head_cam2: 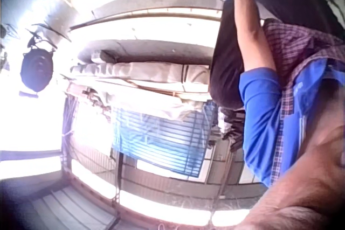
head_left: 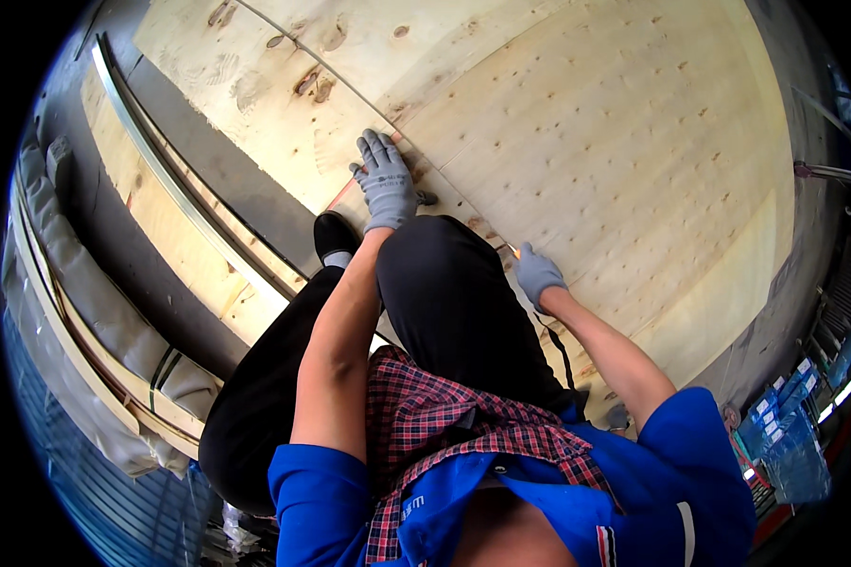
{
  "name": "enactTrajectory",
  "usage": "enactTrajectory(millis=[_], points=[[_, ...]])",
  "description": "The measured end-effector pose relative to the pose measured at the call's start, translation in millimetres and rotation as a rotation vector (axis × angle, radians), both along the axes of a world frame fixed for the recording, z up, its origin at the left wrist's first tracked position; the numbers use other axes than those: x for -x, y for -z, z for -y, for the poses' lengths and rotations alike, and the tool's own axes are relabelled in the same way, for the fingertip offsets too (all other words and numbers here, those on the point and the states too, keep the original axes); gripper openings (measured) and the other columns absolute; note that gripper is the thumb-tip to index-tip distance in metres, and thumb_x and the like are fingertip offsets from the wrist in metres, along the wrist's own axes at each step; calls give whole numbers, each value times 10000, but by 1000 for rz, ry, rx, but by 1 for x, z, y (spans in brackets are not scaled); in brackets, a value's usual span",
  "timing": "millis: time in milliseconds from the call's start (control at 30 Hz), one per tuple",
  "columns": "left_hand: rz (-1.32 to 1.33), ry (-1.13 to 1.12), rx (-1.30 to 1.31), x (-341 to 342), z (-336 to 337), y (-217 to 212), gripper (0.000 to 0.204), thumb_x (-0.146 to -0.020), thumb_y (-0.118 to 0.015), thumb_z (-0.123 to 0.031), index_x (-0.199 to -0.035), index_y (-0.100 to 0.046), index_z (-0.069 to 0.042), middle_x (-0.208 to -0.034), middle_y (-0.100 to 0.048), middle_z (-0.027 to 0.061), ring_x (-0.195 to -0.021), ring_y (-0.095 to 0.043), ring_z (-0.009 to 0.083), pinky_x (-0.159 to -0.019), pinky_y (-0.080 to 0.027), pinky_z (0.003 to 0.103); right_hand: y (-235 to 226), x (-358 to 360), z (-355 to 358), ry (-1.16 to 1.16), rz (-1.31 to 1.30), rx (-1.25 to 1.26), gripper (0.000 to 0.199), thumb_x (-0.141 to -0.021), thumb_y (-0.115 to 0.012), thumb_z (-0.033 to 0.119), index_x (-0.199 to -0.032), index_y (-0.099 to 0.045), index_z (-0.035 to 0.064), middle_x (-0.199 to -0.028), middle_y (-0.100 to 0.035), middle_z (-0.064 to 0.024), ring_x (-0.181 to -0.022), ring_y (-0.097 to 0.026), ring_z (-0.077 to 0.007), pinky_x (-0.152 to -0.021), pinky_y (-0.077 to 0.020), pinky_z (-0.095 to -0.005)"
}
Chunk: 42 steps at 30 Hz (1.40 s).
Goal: The person walks through a workshop and uses a utility knife and metal straightedge to score and cut a large plywood sheet on the floor. They repeatedly align the straightedge, score along it, and lift the cut sections to separate them.
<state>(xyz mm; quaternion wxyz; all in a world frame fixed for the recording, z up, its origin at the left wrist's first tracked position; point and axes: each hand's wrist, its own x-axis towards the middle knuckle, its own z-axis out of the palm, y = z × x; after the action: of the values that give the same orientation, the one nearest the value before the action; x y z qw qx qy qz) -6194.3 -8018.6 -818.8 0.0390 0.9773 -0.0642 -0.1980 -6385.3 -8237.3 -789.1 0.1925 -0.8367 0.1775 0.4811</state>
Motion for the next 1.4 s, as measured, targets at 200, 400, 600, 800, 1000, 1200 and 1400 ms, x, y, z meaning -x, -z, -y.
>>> enactTrajectory(millis=[200,400,600,800,1000,1200,1400], points=[[70,36,-91,5,-5,21,651,-854,-497,-147,-1420,-224,23,-1511,-123,227,-1400,-138,388,-1026,-227,624,-18,30,15,61,-119,10,320,-936,-383,313,-1100,-413,40,-935,-605,-289,-895,-567,-468,-777,-446,-528],[76,50,-63,1,-11,19,769,-769,-614,-189,-1408,-242,22,-1498,-176,225,-1388,-191,373,-1025,-242,588,-59,89,80,-5,-364,159,397,-930,-419,355,-1155,-443,30,-1049,-586,-306,-997,-562,-450,-837,-451,-507],[151,-197,72,-91,-90,-4,1131,-572,-793,-508,-1423,-239,-10,-1480,-221,220,-1364,-216,391,-1050,-251,528,-29,-217,-52,11,195,-137,381,-910,-422,336,-1122,-459,22,-1040,-570,-314,-1000,-529,-475,-832,-438,-513],[46,-227,57,-130,-118,-13,1313,-428,-837,-566,-1452,-188,-62,-1496,-172,227,-1376,-173,408,-1021,-264,581,-4,-417,-193,-366,416,-123,319,-883,-382,254,-1037,-594,72,-1086,-621,-179,-1013,-607,-305,-826,-485,-392],[9,-248,36,-131,-119,-11,1302,-441,-832,-552,-1456,-178,-67,-1499,-163,224,-1383,-170,401,-1044,-238,583,57,-479,-236,-906,339,105,276,-823,-467,274,-970,-663,147,-1064,-645,-91,-951,-637,-174,-765,-495,-279],[33,-252,21,-133,-120,-2,1200,-527,-832,-467,-1463,-181,-95,-1519,-136,192,-1390,-169,386,-1068,-210,584,77,-497,-229,-472,416,-190,350,-873,-405,299,-904,-621,25,-835,-661,-151,-732,-632,-300,-649,-492,-413],[26,-268,95,-131,-127,-13,1285,-456,-822,-555,-1454,-183,-57,-1507,-150,214,-1383,-161,408,-1056,-215,583,24,-370,-180,-318,270,-144,340,-904,-425,250,-1039,-591,-14,-1109,-572,-284,-1063,-534,-427,-880,-456,-461]])
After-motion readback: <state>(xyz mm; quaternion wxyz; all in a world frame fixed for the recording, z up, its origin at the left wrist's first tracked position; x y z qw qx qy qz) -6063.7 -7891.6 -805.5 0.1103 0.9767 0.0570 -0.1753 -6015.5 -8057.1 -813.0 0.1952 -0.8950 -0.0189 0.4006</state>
